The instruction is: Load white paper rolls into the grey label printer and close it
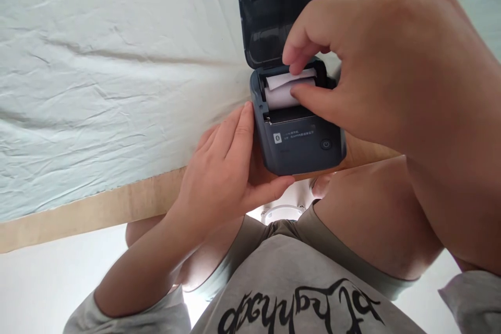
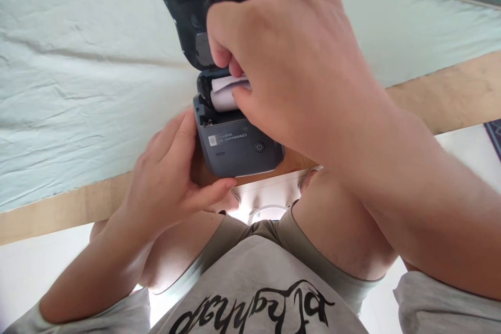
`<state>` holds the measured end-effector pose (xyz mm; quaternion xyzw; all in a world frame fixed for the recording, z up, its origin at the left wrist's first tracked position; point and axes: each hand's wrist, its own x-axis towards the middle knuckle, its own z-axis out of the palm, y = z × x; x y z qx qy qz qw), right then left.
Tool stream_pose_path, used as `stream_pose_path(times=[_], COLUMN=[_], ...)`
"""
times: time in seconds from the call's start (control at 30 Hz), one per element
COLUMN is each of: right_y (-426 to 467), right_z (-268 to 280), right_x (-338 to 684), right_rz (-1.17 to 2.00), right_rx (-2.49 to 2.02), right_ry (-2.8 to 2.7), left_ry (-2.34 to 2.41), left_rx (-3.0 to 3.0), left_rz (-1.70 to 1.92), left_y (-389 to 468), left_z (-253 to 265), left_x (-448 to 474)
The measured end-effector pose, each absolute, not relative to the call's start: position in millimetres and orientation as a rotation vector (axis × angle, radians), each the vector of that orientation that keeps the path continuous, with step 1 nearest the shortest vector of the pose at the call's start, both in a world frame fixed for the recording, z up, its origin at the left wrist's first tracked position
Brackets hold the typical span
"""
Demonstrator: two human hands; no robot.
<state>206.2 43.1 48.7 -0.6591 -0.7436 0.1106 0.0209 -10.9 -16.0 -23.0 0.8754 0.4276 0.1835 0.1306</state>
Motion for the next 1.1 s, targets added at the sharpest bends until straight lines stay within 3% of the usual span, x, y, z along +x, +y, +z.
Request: stream_pose_path(times=[0.13,0.37,0.53,0.87,1.1], right_y=[45.5,14.0,-1.2,25.2,18.9], right_z=[45.5,31.3,19.9,19.5,28.5], right_x=[207.1,228.9,241.4,257.4,241.8], right_rz=[0.302,0.096,0.231,0.18,0.498], right_rx=[-2.034,-1.417,-1.285,-1.544,-1.543], right_ry=[-2.319,-2.347,-2.31,-2.131,-2.036], left_ry=[1.256,1.147,1.093,1.125,1.134], left_rx=[2.555,2.577,2.604,2.51,2.498], left_rz=[0.53,0.728,0.647,0.641,0.575], left_y=[-16.9,-18.7,-17.8,-18.9,-17.1], left_z=[-23.0,-27.0,-24.5,-21.1,-18.4], left_x=[-9.7,-9.3,-15.5,-13.2,-13.7])
